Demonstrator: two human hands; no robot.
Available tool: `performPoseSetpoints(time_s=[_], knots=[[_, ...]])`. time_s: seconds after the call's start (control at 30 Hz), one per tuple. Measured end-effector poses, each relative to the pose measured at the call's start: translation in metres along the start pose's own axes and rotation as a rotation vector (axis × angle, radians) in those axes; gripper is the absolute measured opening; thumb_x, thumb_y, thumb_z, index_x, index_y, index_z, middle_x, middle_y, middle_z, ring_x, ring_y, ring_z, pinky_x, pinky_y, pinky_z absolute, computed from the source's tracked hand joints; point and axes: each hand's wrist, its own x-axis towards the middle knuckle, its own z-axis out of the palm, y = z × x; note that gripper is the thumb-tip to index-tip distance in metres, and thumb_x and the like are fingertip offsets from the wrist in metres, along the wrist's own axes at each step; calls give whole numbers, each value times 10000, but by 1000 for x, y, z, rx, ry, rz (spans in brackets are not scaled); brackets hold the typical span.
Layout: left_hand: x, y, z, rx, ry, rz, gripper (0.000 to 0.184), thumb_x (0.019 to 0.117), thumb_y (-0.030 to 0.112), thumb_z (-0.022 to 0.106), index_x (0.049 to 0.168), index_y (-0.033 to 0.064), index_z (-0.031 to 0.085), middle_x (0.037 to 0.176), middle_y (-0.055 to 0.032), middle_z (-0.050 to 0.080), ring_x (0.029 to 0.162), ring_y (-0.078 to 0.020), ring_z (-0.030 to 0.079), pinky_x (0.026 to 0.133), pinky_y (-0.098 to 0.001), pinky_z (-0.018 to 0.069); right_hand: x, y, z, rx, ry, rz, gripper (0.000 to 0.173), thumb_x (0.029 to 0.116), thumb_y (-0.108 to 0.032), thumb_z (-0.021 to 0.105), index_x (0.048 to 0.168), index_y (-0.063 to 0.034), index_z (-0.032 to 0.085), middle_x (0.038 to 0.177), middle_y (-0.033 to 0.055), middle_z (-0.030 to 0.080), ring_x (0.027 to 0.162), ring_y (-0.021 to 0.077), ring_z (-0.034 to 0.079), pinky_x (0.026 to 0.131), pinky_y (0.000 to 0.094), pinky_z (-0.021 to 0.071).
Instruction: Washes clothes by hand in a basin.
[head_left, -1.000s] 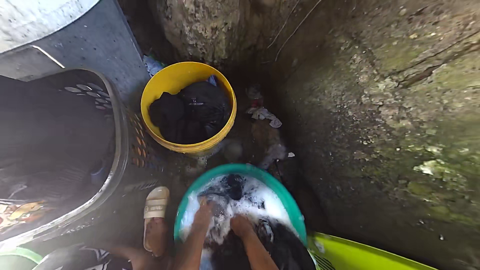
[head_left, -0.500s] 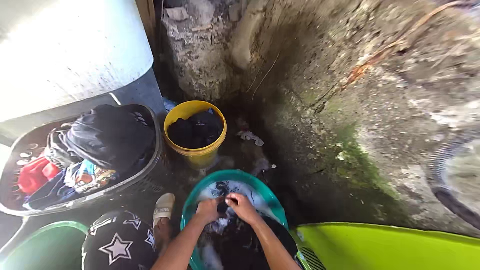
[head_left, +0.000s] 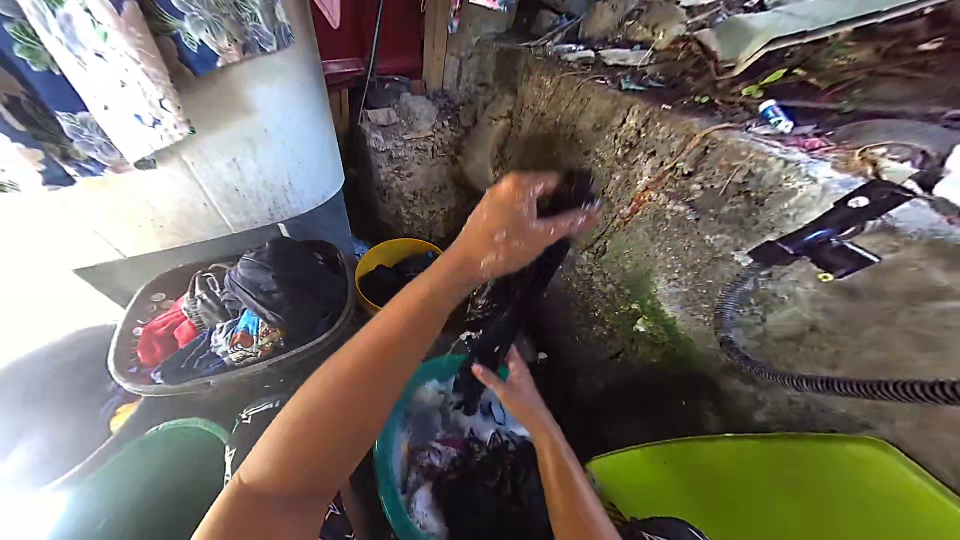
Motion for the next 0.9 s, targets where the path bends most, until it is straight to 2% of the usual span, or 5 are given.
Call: performPoseSetpoints(time_s=[0.17,0.3,0.53,0.73,0.9], knots=[[26,51,-18,-137,229,105,135,957,83,704,1048,-17,703,910,-53,725,835,-73,702,807,-276,598,-37,106,23,-307,-108,426,588,948,-149,722,1443,70,493,1456,297,517,1378,390,500,1177,504,379],[3,9,-1,42,206,54,209,932,162,741,1051,-7,706,911,-78,732,841,-122,714,797,-351,611,-45,113,15,-400,-291,622,454,943,-120,698,1349,54,594,1348,297,599,1305,406,556,1129,555,408],[-166,-185,102,326,-560,-772,461,1010,301,649,1381,33,598,1263,-267,660,1196,-444,631,1027,-645,474,-74,105,0,191,-12,602,90,987,-51,638,943,26,621,862,61,602,793,107,578,762,310,515],[-272,-217,147,168,-723,-1041,597,936,394,752,1270,-83,620,1247,-302,647,1202,-437,618,1056,-614,459,-77,94,31,677,338,879,312,1092,-163,459,1361,-5,453,1173,148,580,1016,201,611,864,401,543],[-270,-216,161,195,-212,-1077,386,1001,248,615,1262,-32,662,1246,-245,680,1211,-367,645,1058,-552,488,-62,61,38,878,430,806,326,1110,-168,366,1380,4,430,1173,152,580,1000,200,627,858,363,552]])
